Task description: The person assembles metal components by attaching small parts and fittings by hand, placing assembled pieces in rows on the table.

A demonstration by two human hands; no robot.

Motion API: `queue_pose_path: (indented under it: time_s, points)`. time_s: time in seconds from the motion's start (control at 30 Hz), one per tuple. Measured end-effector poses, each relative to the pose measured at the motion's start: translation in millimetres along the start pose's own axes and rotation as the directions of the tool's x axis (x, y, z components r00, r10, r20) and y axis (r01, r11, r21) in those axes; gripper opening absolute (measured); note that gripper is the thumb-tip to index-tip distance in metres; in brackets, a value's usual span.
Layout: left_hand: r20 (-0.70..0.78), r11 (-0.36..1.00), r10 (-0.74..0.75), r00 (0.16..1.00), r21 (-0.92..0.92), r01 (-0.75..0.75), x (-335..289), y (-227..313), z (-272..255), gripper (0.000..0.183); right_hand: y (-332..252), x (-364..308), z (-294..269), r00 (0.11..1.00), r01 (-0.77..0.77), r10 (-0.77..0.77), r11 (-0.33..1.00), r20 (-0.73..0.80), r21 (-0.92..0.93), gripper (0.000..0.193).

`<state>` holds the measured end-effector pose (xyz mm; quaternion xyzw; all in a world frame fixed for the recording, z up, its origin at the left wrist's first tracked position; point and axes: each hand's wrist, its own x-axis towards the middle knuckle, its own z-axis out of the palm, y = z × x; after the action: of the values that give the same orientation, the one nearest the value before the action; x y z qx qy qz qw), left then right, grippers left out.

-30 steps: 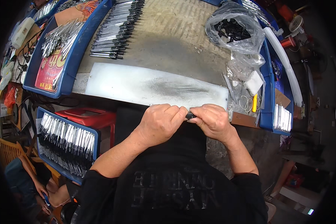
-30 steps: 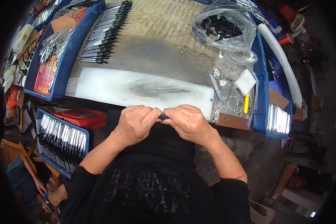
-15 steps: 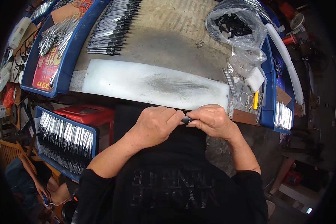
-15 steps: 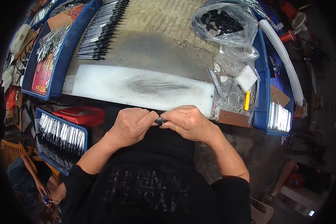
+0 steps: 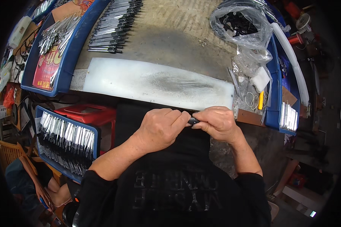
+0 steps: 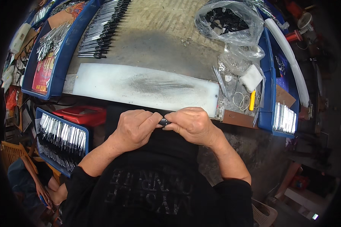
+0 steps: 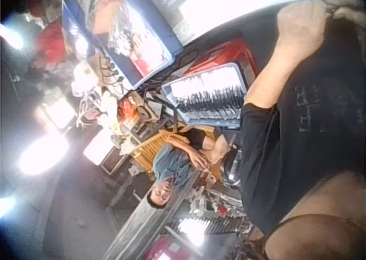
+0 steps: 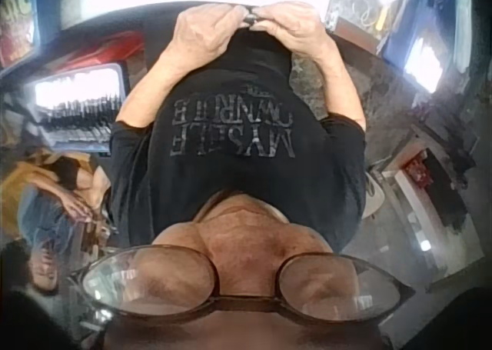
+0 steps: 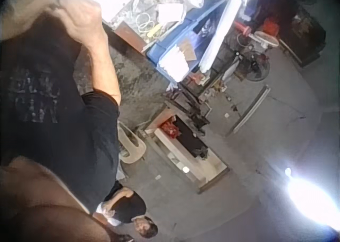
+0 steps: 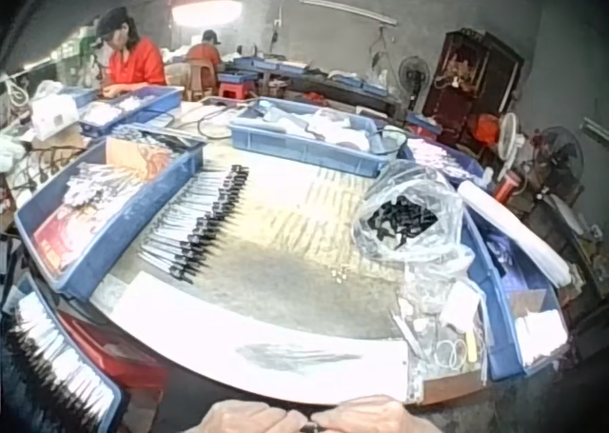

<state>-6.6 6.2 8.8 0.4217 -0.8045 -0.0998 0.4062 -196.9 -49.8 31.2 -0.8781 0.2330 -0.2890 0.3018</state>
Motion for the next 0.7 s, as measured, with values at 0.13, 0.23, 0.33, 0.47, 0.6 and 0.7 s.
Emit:
queue_pose_path:
  time_s: [0.13, 0.23, 0.33, 0.47, 0.6, 0.7]
  points:
    - [0.006, 0.999, 0.01, 1.0, -0.044, -0.01, 0, -2, -2, 0.016, 1, 5, -10, 0.993, 0.024, -0.029, 0.999, 0.114, 0.04, 0.02]
    - [0.014, 0.999, -0.009, 1.0, -0.04, 0.01, 1, -1, -2, 0.016, 3, 2, -7, 0.997, 0.008, -0.011, 0.999, 0.07, 0.05, 0.02]
    - [-0.022, 0.999, -0.033, 0.999, 0.015, 0.033, 2, 1, 0, 0.015, 1, 0, -1, 0.999, -0.02, 0.02, 1.0, -0.027, 0.016, 0.02]
    - [-0.012, 0.994, -0.059, 0.998, 0.087, 0.06, 3, 1, -1, 0.015, 0, -2, 5, 0.996, -0.033, 0.028, 0.998, -0.083, -0.054, 0.02]
    - [-0.017, 0.999, -0.038, 0.999, 0.017, 0.038, 3, -1, -2, 0.017, 1, -4, 6, 0.993, -0.001, -0.004, 0.999, -0.116, -0.047, 0.024]
    - [-0.027, 0.999, -0.023, 0.999, 0.029, 0.023, 0, 1, 0, 0.017, 6, -4, 4, 0.997, 0.007, -0.007, 1.0, -0.072, -0.005, 0.024]
